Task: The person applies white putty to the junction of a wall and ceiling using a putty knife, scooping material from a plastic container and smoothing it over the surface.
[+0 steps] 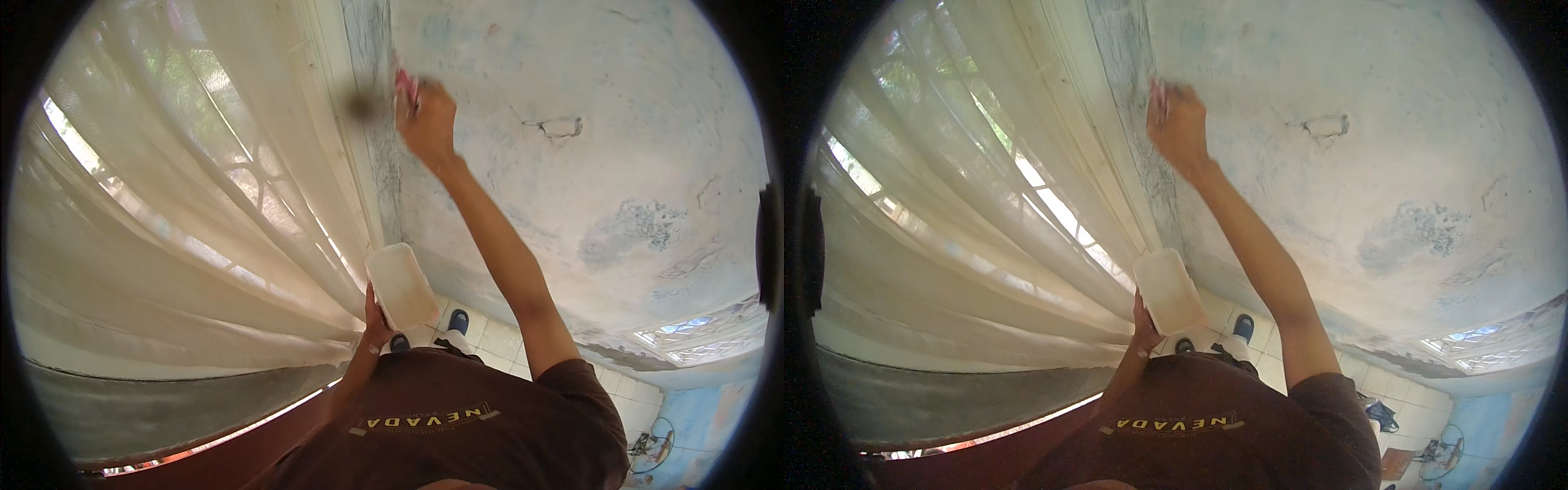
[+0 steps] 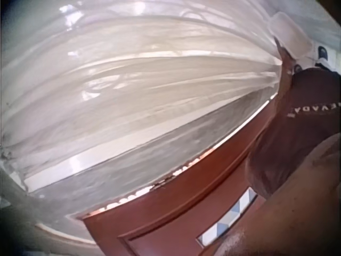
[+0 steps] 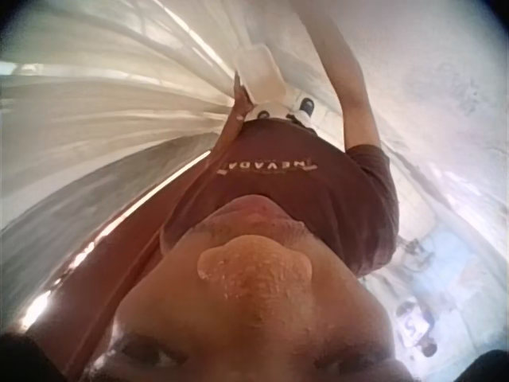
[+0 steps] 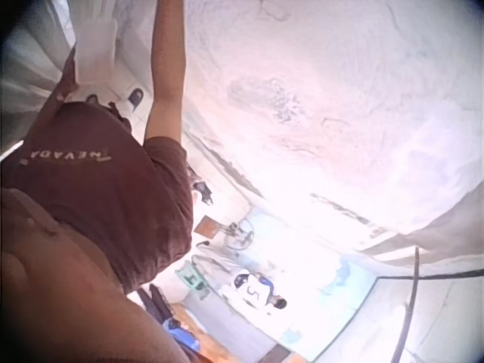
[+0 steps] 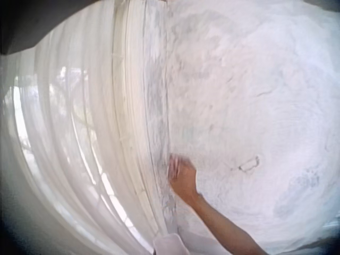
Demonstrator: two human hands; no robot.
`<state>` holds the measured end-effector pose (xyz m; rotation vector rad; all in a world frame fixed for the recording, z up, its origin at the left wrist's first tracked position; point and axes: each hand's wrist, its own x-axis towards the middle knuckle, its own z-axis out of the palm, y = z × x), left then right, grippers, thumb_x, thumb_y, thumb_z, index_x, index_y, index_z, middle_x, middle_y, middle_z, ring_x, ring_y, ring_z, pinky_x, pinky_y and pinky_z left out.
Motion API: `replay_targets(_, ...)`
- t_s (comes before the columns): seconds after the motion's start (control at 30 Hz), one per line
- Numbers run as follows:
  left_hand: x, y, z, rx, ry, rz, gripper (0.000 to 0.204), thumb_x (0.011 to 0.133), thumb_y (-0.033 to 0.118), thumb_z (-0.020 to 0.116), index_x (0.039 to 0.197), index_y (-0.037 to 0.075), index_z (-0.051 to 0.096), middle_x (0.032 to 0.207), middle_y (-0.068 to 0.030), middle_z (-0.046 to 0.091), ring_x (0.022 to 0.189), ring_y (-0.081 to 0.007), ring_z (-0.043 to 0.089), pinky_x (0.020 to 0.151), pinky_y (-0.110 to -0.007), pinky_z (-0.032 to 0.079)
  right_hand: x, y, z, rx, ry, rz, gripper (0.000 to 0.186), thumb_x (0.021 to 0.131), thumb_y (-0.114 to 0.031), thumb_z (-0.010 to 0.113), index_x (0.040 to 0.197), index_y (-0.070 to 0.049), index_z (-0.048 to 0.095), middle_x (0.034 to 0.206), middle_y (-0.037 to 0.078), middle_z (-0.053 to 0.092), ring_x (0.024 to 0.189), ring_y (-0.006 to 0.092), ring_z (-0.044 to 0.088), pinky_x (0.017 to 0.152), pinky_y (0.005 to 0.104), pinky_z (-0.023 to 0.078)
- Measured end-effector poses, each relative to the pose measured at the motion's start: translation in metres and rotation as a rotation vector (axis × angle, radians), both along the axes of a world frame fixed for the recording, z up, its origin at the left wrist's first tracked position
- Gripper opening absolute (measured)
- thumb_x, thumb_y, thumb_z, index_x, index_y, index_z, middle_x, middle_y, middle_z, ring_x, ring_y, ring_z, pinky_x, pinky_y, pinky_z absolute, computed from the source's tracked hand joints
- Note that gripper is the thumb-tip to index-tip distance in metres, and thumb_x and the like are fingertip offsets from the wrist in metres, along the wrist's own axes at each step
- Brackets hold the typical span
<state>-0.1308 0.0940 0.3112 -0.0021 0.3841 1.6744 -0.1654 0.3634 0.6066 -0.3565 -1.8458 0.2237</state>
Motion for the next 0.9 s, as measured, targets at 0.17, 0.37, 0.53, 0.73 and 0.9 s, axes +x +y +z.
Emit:
replay_targets(0.17,0.005,0.016,-0.018,-0.074,-0.002,-0.030,0.085,0.098,0.076,0.039,0.156,0.014,0.043,0.149,-0.0126,0.056,0.132,-0.0321,0.058,0.109,-0.055,0.049,-0.035,0.026,0.015,0.091,0.103,-0.029,0.014,0.087,-0.004,0.068,0.100,-0.001,0.073,0.087,0.016,0.066,0.075,0.0350,0.062,0.068,0.0432,0.051)
replay_targets(0.37,-0.002,0.020,0.010,-0.090,0.089,0.052,0.083,0.099,0.075,0.037,0.155,0.013,0.045,0.147,-0.0117,0.057,0.130,-0.0305,0.060,0.109,-0.052,0.049,0.049,-0.056,-0.060,-0.124,-0.048,0.277,0.023,0.090,-0.003,0.068,0.113,-0.002,0.072,0.099,0.014,0.071,0.081,0.0302,0.067,0.072,0.0361,0.055)
replay_targets(0.53,0.006,0.036,-0.010,0.007,0.016,0.008,0.085,0.099,0.077,0.034,0.155,0.013,0.044,0.144,-0.0119,0.059,0.128,-0.0292,0.061,0.108,-0.052,0.050,0.166,-0.099,-0.135,-0.675,-0.067,0.015,0.019,0.100,-0.011,0.066,0.113,0.002,0.065,0.085,0.014,0.073,0.067,0.0179,0.065,0.066,0.0316,0.051)
replay_targets(0.73,0.037,0.053,0.000,-0.111,0.078,-0.019,0.084,0.101,0.075,0.028,0.155,0.012,0.041,0.145,-0.0120,0.057,0.128,-0.0265,0.060,0.109,-0.047,0.050,0.245,-0.142,-0.148,-0.958,-0.241,-0.083,0.020,0.099,-0.011,0.066,0.113,0.003,0.062,0.081,0.017,0.071,0.065,0.0226,0.065,0.063,0.0345,0.051)
replay_targets(0.9,0.088,0.070,0.009,-0.069,0.231,-0.093,0.084,0.103,0.074,0.023,0.154,0.009,0.041,0.146,-0.0125,0.056,0.130,-0.0252,0.059,0.111,-0.042,0.049,0.255,-0.142,-0.160,-0.768,-0.501,-0.171,0.032,0.092,-0.007,0.066,0.122,0.001,0.060,0.088,0.024,0.070,0.078,0.0456,0.068,0.069,0.0474,0.054)
